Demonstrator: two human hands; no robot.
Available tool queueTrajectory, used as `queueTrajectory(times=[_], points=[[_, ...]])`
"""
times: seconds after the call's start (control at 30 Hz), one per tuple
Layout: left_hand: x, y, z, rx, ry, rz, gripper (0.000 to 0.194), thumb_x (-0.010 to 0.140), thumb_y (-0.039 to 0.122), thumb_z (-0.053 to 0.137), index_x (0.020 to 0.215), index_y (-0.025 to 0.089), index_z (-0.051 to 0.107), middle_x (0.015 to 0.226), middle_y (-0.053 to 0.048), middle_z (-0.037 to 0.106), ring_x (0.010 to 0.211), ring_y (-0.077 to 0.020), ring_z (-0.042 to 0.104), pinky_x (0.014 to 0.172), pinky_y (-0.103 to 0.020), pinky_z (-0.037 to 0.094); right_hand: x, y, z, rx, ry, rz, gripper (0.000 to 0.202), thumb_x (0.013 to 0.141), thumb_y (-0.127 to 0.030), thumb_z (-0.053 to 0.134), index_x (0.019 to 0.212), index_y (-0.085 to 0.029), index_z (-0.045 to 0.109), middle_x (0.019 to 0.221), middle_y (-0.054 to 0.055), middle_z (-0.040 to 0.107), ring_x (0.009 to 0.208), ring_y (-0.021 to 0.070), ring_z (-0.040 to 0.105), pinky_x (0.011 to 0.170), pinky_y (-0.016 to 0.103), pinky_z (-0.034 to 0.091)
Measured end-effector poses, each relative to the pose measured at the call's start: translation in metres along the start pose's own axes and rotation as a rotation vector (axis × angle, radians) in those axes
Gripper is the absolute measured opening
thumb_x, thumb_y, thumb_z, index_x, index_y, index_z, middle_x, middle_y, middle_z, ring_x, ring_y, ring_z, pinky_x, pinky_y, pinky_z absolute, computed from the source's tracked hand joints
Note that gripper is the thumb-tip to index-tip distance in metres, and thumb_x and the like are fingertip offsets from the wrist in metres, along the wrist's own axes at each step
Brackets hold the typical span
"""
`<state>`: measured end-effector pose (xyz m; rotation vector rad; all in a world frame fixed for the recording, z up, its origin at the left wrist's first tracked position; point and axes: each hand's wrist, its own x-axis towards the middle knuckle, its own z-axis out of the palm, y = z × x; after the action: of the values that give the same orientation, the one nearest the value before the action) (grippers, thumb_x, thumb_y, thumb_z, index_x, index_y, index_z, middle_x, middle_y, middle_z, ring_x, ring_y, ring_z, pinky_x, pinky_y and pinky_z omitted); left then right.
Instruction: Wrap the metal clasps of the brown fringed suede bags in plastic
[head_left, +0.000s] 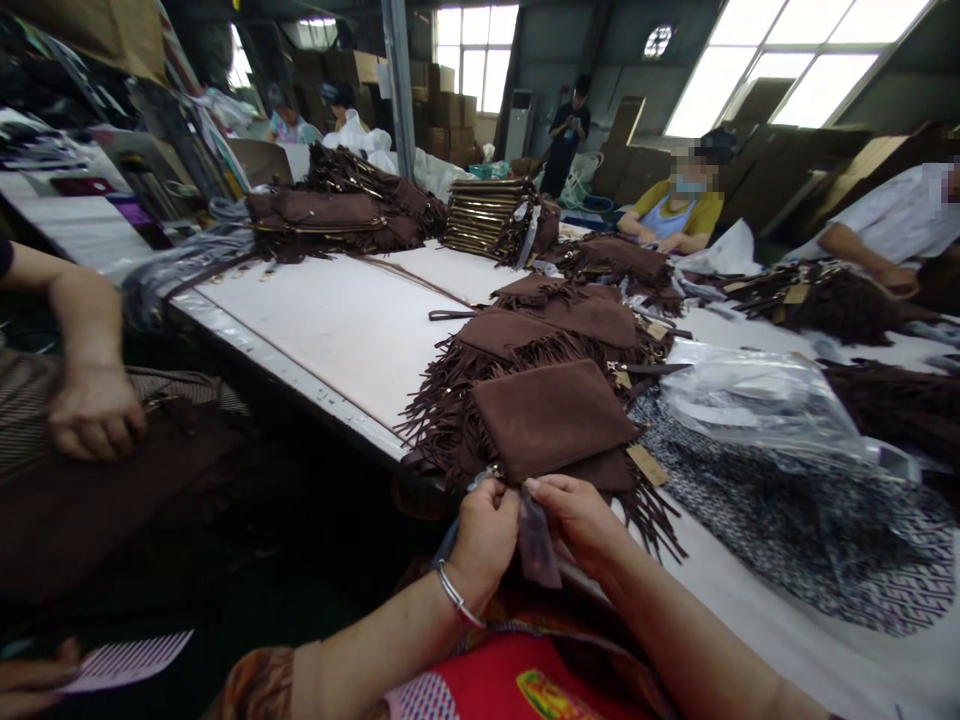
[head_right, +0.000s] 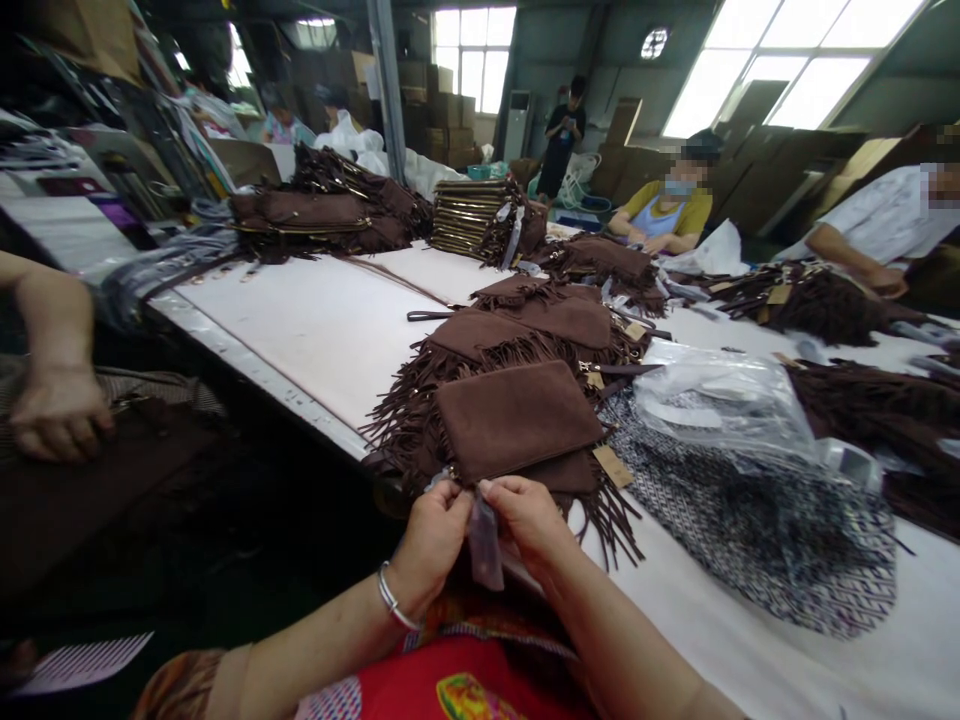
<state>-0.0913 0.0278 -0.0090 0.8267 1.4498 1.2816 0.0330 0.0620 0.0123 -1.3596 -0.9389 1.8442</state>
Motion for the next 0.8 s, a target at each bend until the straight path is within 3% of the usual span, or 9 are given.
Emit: queueTrajectory(times=[0.13, 0.3, 0.4, 0.53, 0.63, 0.8], points=[[0.002, -0.001, 0.003, -0.033, 0.004, -0.033, 0.016, 0.078, 0.031, 0.059, 0.076, 0.016, 0.065, 0.071, -0.002, 0.066, 0.063, -0.0133, 0.056, 0.058, -0.023, 0.045, -0.001, -0.001, 0.003, 0.04, 0.005, 0.031, 0.038, 0.052, -0.041, 0.085, 0.07, -0.014, 0.065, 0.059, -0.002, 0.059, 0.054, 0.0106, 0.05, 0.053, 0.023, 0.038], [0.003, 0.001, 0.002, -0.067, -0.012, -0.052, 0.013, 0.078, 0.027, 0.057, 0.074, 0.017, 0.064, 0.062, 0.002, 0.059, 0.053, -0.0097, 0.048, 0.05, -0.021, 0.038, -0.002, -0.006, -0.002, -0.1, 0.02, -0.036, 0.034, 0.055, -0.04, 0.082, 0.062, -0.013, 0.064, 0.05, -0.004, 0.052, 0.047, 0.0067, 0.04, 0.046, 0.021, 0.027], [-0.002, 0.007, -0.007, -0.051, -0.078, -0.099, 0.017, 0.079, 0.029, 0.056, 0.068, 0.017, 0.062, 0.058, 0.002, 0.056, 0.05, -0.0094, 0.047, 0.048, -0.021, 0.037, 0.0, -0.002, -0.007, -0.03, -0.016, -0.015, 0.033, 0.058, -0.04, 0.082, 0.066, -0.012, 0.066, 0.051, -0.004, 0.052, 0.047, 0.0061, 0.038, 0.047, 0.021, 0.027], [-0.013, 0.011, -0.016, -0.02, -0.208, -0.102, 0.024, 0.079, 0.038, 0.06, 0.078, 0.015, 0.068, 0.068, -0.003, 0.066, 0.059, -0.0128, 0.057, 0.058, -0.023, 0.044, 0.003, 0.009, -0.012, 0.094, -0.099, 0.021, 0.031, 0.062, -0.039, 0.083, 0.07, -0.013, 0.067, 0.054, -0.004, 0.052, 0.048, 0.0057, 0.038, 0.048, 0.021, 0.028], [-0.014, 0.009, -0.013, 0.011, -0.175, -0.064, 0.029, 0.078, 0.043, 0.063, 0.077, 0.014, 0.07, 0.073, -0.005, 0.069, 0.066, -0.0157, 0.06, 0.062, -0.025, 0.046, 0.005, 0.016, -0.013, 0.103, -0.11, 0.005, 0.031, 0.064, -0.039, 0.083, 0.074, -0.013, 0.069, 0.054, -0.004, 0.052, 0.048, 0.0055, 0.038, 0.048, 0.02, 0.028], [-0.01, 0.006, -0.004, -0.002, -0.075, -0.114, 0.025, 0.074, 0.038, 0.066, 0.072, 0.014, 0.071, 0.068, -0.003, 0.067, 0.062, -0.0146, 0.058, 0.058, -0.025, 0.044, 0.001, 0.02, -0.017, 0.113, -0.091, 0.004, 0.035, 0.069, -0.047, 0.079, 0.072, -0.014, 0.065, 0.049, -0.005, 0.049, 0.045, 0.0055, 0.037, 0.046, 0.02, 0.028]])
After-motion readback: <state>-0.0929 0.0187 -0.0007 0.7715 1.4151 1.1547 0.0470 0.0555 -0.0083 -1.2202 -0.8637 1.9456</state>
